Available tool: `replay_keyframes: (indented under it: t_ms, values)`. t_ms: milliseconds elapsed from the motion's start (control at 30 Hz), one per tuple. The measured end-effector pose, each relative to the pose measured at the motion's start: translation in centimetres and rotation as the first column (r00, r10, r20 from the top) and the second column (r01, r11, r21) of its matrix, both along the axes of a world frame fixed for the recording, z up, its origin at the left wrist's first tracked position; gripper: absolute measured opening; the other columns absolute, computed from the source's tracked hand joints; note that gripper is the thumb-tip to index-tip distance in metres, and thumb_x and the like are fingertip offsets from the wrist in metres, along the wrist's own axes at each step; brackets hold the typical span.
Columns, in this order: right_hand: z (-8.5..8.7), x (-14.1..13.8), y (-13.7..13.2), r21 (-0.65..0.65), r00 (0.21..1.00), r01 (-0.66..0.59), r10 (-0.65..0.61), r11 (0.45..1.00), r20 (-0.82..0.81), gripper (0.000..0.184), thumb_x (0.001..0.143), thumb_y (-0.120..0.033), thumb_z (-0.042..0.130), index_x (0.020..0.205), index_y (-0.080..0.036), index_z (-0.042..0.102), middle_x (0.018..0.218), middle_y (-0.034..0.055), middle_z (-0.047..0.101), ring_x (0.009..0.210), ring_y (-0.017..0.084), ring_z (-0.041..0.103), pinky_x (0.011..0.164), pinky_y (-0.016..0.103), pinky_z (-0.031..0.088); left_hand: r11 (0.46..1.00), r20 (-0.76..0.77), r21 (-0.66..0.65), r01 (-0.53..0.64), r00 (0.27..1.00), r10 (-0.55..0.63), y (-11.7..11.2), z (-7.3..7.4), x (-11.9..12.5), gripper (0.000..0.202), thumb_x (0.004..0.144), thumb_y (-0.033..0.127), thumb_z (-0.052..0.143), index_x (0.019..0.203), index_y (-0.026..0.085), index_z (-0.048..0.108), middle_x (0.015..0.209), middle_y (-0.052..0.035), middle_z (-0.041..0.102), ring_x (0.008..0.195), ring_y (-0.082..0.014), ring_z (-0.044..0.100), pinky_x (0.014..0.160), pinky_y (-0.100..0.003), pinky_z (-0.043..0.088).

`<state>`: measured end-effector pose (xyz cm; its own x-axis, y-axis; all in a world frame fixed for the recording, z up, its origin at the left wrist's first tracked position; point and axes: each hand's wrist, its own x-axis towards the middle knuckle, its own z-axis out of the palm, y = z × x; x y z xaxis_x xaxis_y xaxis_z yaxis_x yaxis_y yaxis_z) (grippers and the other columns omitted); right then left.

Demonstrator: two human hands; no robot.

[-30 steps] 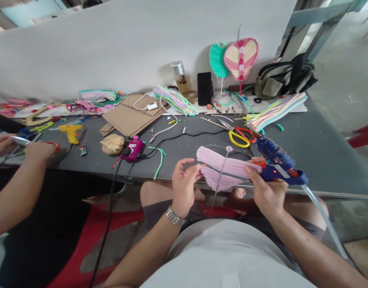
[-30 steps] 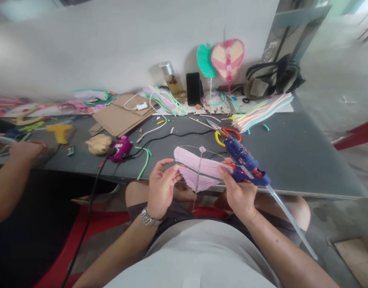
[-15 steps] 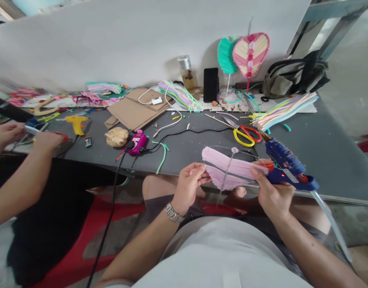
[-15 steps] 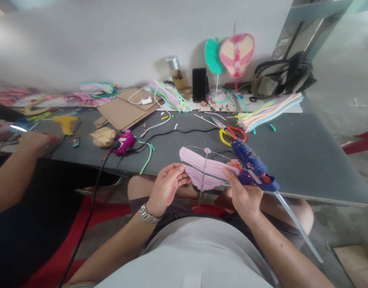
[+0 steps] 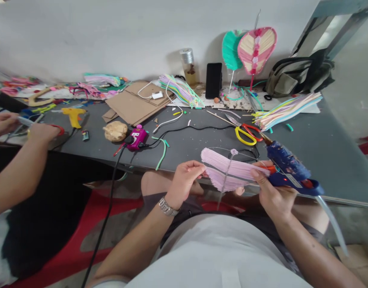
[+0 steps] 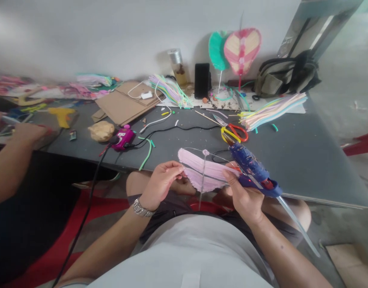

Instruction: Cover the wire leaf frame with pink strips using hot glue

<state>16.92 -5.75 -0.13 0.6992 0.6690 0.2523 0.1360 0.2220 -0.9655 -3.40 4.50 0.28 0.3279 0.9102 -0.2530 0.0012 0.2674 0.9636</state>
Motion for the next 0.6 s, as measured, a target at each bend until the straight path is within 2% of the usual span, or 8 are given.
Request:
replay_keyframes:
  t_ms: [233,333,433,600]
  values:
    - [-0.6,0.1,-0.3,0.009,0.999,-0.003,0.003,1.0,0.032,0.019,0.075,-0.035,0.085,0.083,-0.022,0.074,0.084,0.0029,0.076,0.078,0.024,0.07,0.085,0.043,0.057,0.99,-0.037,0.113,-0.085,0.995,0.09,-0.8,0.3,0.8,0.011,0.072,0.024,0.072,0.063,0.018,0.071,0.06,-0.0019,0.068,0.061,-0.0148,0.061,0.063,-0.026,0.047]
    - [-0.6,0.1,-0.5,-0.017,0.997,-0.034,0.035,0.999,0.069,0.021,0.075,-0.037,0.085,0.084,-0.022,0.074,0.083,0.0031,0.075,0.077,0.024,0.07,0.087,0.044,0.056,0.977,-0.09,0.167,-0.134,0.985,0.15,-0.9,0.1,1.1,0.01,0.069,0.019,0.071,0.06,0.019,0.069,0.056,0.0011,0.064,0.055,-0.0124,0.055,0.057,-0.024,0.043]
    - [-0.6,0.1,-0.2,-0.026,0.997,-0.021,0.022,0.999,0.067,0.021,0.075,-0.036,0.085,0.084,-0.021,0.074,0.083,0.0031,0.075,0.076,0.023,0.069,0.087,0.043,0.056,0.98,-0.053,0.13,-0.149,0.986,0.157,-1.0,-0.6,1.2,0.011,0.072,0.024,0.073,0.063,0.018,0.071,0.061,0.0002,0.066,0.059,-0.0119,0.057,0.06,-0.023,0.045]
    - [-0.9,0.7,0.9,0.074,0.993,0.108,-0.105,0.991,-0.053,0.023,0.07,-0.033,0.088,0.083,-0.021,0.074,0.086,0.0029,0.074,0.078,0.021,0.069,0.081,0.039,0.056,0.996,0.129,0.013,-0.091,0.988,0.089,-1.5,-0.8,1.1,0.021,0.079,0.038,0.075,0.076,0.017,0.076,0.075,-0.0046,0.072,0.071,-0.0149,0.063,0.07,-0.026,0.05]
